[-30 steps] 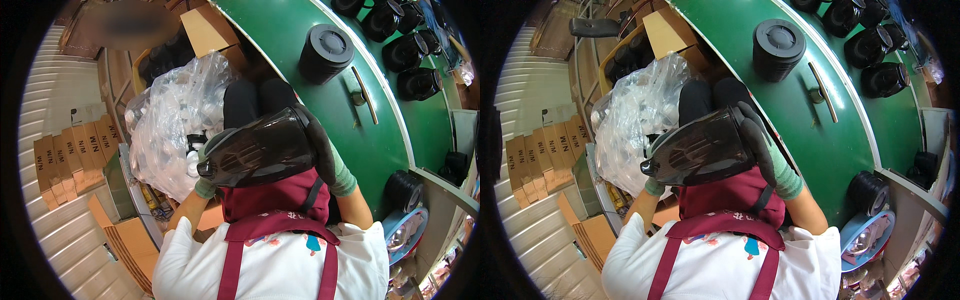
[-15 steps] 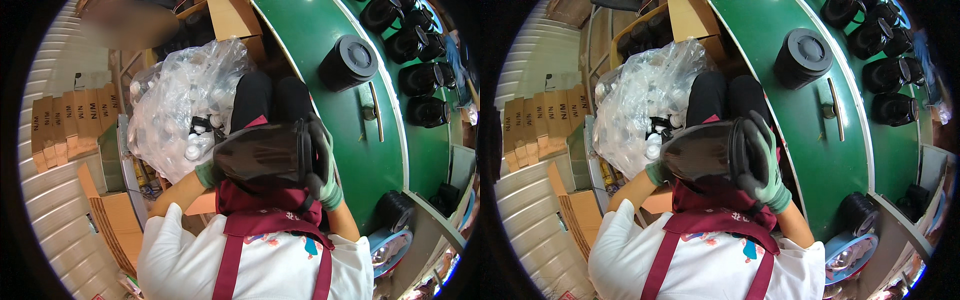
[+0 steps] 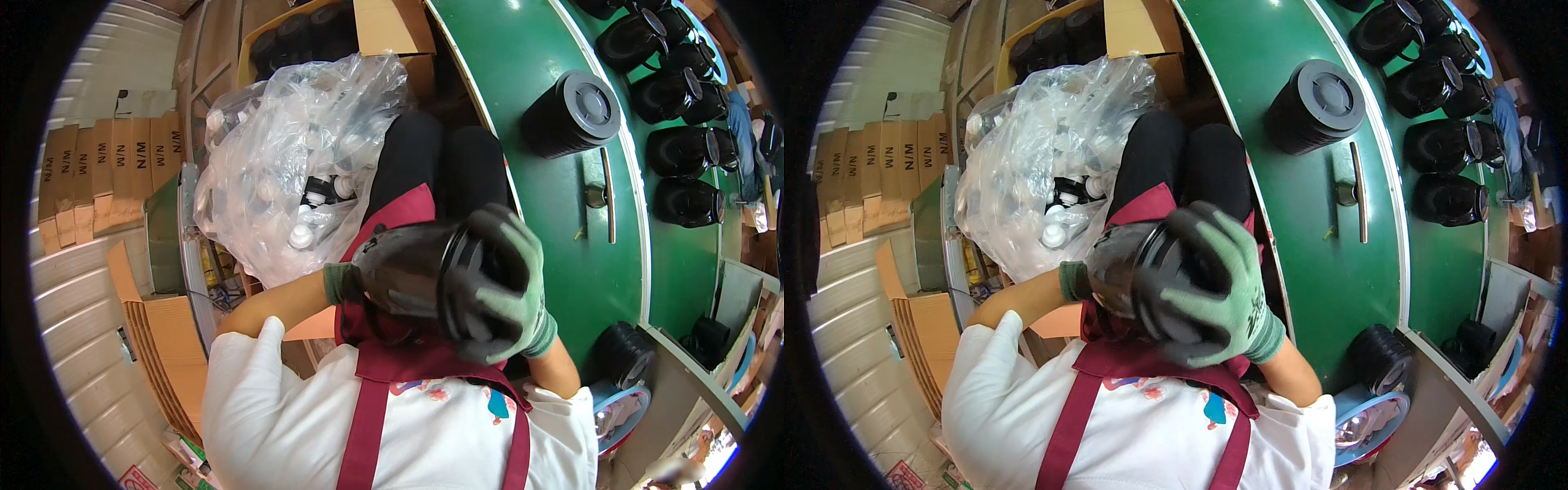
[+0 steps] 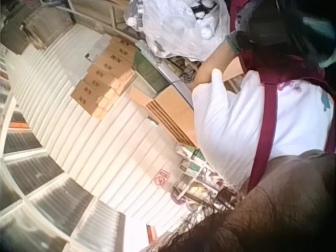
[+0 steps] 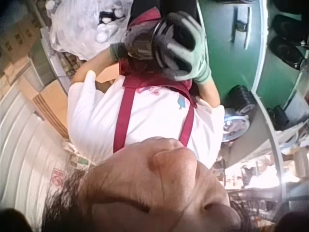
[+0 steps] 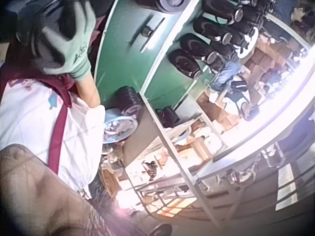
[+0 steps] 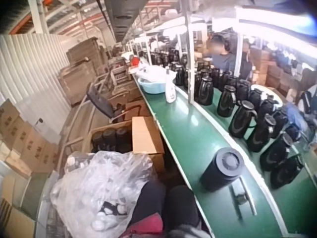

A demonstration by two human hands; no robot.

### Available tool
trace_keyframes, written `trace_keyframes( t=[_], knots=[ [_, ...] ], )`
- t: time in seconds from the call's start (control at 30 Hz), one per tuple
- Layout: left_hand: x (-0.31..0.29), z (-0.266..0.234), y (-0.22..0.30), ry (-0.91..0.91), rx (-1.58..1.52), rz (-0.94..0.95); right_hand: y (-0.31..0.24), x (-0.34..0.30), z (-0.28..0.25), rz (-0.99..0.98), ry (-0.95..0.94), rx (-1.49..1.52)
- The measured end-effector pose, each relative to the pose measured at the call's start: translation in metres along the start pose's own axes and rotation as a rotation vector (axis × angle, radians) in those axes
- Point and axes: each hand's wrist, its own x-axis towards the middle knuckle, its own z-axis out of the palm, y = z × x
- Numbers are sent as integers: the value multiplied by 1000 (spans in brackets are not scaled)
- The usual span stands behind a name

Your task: The person assembles black kettles by inserting a metal filter into the body, placing a lid on top, and attaching a handle. The person repeats this process for multiple kettles, placing each completed unit on a green workbench.

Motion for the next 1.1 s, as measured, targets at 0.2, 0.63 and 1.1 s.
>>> trace_keyframes(
  t=[0.2, 0.63, 1.1],
  knots=[
    [-19, -62, 47, 21, 570, 311, 33, -21, 25, 207, 322, 321],
    [-41, 97, 50, 78, 2309, 1141, 61, -59, 8, 934, 179, 897],
    [-31, 42, 52, 278, 1549, 887, 48, -31, 14, 747, 363, 1010]
  ],
)
